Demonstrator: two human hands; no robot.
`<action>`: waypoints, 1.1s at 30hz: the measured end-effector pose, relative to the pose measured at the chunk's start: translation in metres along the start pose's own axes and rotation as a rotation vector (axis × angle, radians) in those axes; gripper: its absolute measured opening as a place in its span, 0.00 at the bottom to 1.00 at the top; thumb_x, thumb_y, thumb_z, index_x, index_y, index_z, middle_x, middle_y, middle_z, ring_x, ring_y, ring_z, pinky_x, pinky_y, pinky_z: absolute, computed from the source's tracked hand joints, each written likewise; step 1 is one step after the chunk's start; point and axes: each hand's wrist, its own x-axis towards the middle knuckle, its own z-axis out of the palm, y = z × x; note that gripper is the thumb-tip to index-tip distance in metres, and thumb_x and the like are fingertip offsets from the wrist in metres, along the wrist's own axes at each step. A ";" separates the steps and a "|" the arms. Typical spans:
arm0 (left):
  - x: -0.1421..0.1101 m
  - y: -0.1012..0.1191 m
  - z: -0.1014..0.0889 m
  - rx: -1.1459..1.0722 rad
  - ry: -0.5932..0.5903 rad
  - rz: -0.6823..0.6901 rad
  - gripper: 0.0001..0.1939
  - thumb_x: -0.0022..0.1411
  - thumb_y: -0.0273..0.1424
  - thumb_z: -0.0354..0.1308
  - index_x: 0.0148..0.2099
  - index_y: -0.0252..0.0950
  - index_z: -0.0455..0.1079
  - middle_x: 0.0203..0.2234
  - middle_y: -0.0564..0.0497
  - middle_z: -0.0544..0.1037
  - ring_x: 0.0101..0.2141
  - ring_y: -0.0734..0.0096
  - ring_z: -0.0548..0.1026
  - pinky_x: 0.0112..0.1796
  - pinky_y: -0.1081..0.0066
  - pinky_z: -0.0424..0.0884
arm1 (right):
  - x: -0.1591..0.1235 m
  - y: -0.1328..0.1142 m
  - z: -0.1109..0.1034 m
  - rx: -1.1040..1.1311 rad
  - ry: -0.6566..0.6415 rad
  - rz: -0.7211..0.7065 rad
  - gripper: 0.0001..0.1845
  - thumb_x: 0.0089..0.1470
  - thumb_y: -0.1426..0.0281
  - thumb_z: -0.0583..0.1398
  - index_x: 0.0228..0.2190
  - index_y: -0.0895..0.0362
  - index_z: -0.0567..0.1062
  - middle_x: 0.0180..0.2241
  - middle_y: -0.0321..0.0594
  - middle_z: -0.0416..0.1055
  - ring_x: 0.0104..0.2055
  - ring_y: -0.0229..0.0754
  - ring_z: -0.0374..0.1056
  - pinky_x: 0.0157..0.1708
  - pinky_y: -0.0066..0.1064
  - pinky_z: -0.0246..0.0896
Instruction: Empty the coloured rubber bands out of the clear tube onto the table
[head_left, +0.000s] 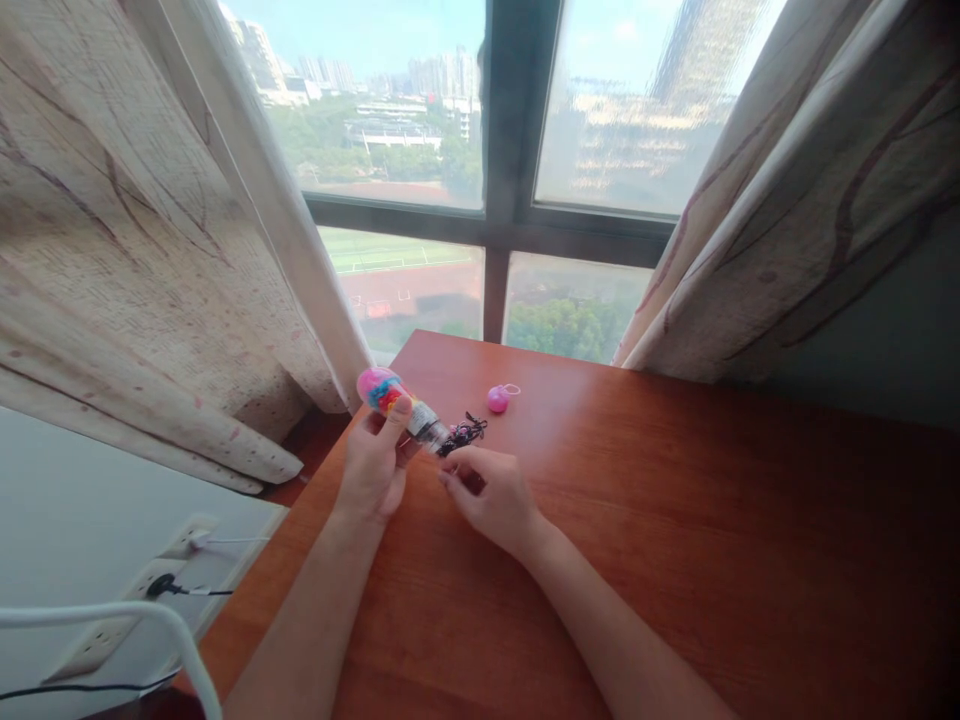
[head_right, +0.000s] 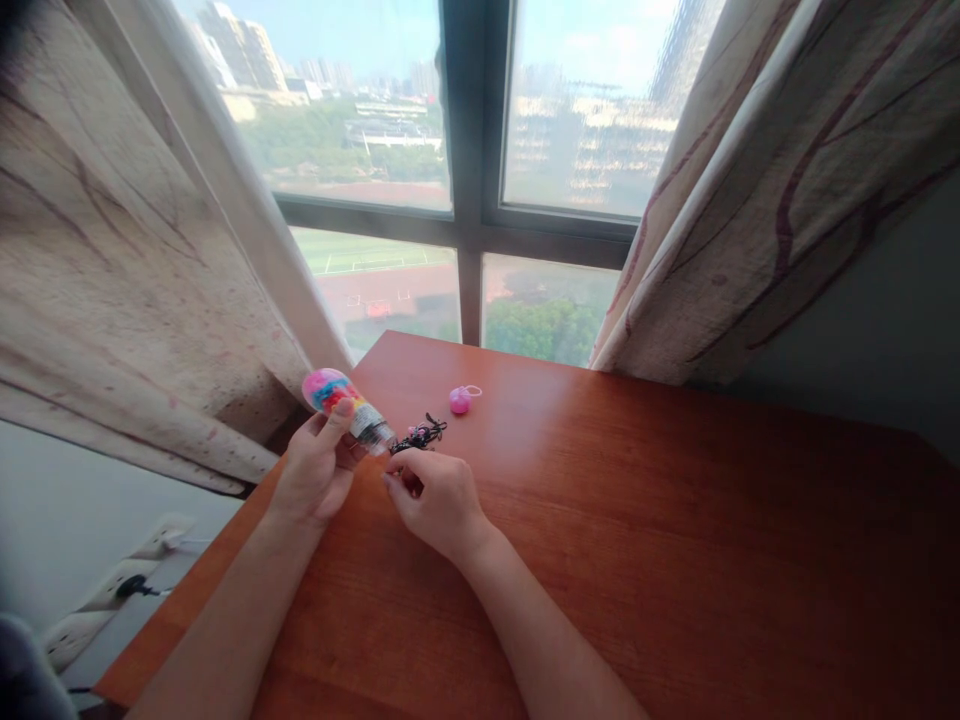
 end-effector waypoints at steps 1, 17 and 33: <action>0.000 0.000 0.000 -0.008 0.005 0.006 0.20 0.45 0.35 0.75 0.36 0.32 0.71 0.27 0.56 0.76 0.25 0.79 0.74 0.26 0.80 0.74 | 0.000 0.000 0.000 0.016 -0.005 0.011 0.03 0.53 0.71 0.61 0.32 0.55 0.76 0.21 0.30 0.68 0.22 0.32 0.61 0.25 0.23 0.56; -0.011 -0.006 0.008 -0.055 -0.173 -0.130 0.18 0.49 0.37 0.72 0.36 0.33 0.70 0.28 0.53 0.78 0.26 0.76 0.76 0.29 0.76 0.75 | -0.004 -0.011 0.009 0.411 -0.165 0.233 0.37 0.52 0.71 0.61 0.62 0.56 0.59 0.19 0.24 0.65 0.17 0.30 0.57 0.18 0.21 0.51; -0.018 0.010 -0.005 0.069 -0.106 0.018 0.20 0.44 0.32 0.75 0.37 0.32 0.71 0.32 0.52 0.78 0.31 0.74 0.77 0.36 0.72 0.77 | 0.008 -0.033 0.010 0.980 -0.172 0.634 0.28 0.48 0.60 0.66 0.48 0.58 0.70 0.15 0.25 0.66 0.13 0.28 0.53 0.13 0.19 0.45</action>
